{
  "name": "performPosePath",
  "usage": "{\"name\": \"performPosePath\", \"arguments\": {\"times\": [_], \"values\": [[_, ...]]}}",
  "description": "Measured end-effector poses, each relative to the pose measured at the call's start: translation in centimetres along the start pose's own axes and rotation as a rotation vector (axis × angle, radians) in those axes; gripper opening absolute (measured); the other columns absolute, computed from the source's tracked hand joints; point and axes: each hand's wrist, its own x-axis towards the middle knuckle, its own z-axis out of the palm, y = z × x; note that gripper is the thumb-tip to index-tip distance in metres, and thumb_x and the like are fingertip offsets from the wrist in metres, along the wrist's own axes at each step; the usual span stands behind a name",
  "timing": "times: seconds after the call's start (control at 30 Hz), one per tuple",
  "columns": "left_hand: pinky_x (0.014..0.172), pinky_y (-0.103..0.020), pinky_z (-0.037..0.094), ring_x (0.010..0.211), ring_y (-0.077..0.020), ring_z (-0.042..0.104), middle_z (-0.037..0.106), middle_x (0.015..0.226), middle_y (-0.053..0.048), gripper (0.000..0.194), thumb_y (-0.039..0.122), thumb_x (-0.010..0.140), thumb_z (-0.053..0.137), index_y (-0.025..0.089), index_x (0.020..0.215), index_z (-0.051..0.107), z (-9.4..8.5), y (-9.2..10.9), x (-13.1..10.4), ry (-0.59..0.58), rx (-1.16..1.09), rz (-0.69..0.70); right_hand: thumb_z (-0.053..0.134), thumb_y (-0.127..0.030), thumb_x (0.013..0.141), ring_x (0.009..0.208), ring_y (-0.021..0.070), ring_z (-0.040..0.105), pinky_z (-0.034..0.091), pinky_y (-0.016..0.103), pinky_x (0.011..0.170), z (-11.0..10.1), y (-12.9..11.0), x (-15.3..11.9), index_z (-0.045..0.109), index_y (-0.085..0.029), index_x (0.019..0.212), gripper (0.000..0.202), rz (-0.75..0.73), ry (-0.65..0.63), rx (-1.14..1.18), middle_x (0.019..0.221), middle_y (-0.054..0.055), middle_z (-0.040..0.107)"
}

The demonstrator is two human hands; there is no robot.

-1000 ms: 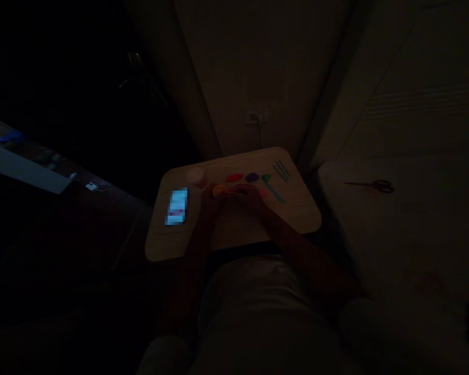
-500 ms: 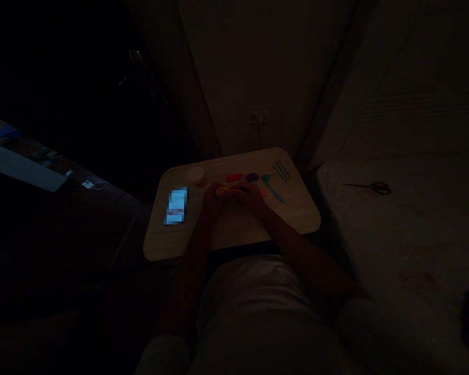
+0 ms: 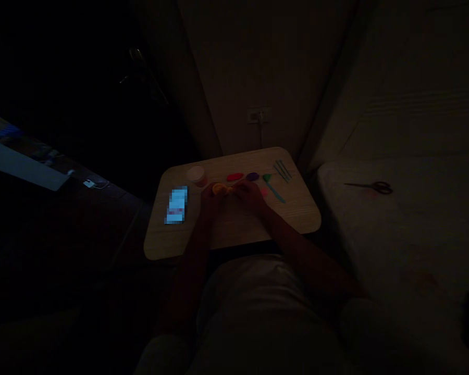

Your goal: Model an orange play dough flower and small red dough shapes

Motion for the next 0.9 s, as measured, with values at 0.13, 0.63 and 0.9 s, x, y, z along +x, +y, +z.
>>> {"name": "performPosePath", "arguments": {"times": [0.13,0.63,0.9], "values": [[0.061,-0.024,0.049,0.07,-0.0153,0.06,0.067,0.078,-0.002,0.031,0.044,0.07,0.079,0.017,0.081,0.07,-0.04,0.16,0.07,-0.018,0.022,0.002,0.073,-0.042,0.073,0.081,0.0182,0.064,0.053,0.031,0.073,0.1,-0.15,-0.07,0.066,-0.022,0.083,0.023,-0.052,0.016,0.018,0.085,0.003,0.069],[0.054,-0.022,0.047,0.064,-0.0144,0.058,0.066,0.072,-0.002,0.03,0.041,0.066,0.081,0.015,0.077,0.069,-0.02,0.27,0.01,-0.037,0.04,-0.009,0.078,-0.048,0.074,0.077,0.0185,0.067,0.055,0.031,0.07,-0.05,-0.69,-0.36,0.067,-0.022,0.085,0.03,-0.001,-0.05,0.004,0.082,0.003,0.072],[0.061,-0.024,0.05,0.072,-0.0158,0.061,0.066,0.079,-0.003,0.029,0.04,0.066,0.081,0.017,0.081,0.069,0.05,-0.16,0.07,-0.021,-0.043,-0.007,0.077,-0.052,0.075,0.075,0.0184,0.066,0.054,0.032,0.07,-0.06,-0.41,-0.24,0.068,-0.022,0.085,0.034,-0.011,-0.083,0.013,0.082,0.003,0.071]]}}
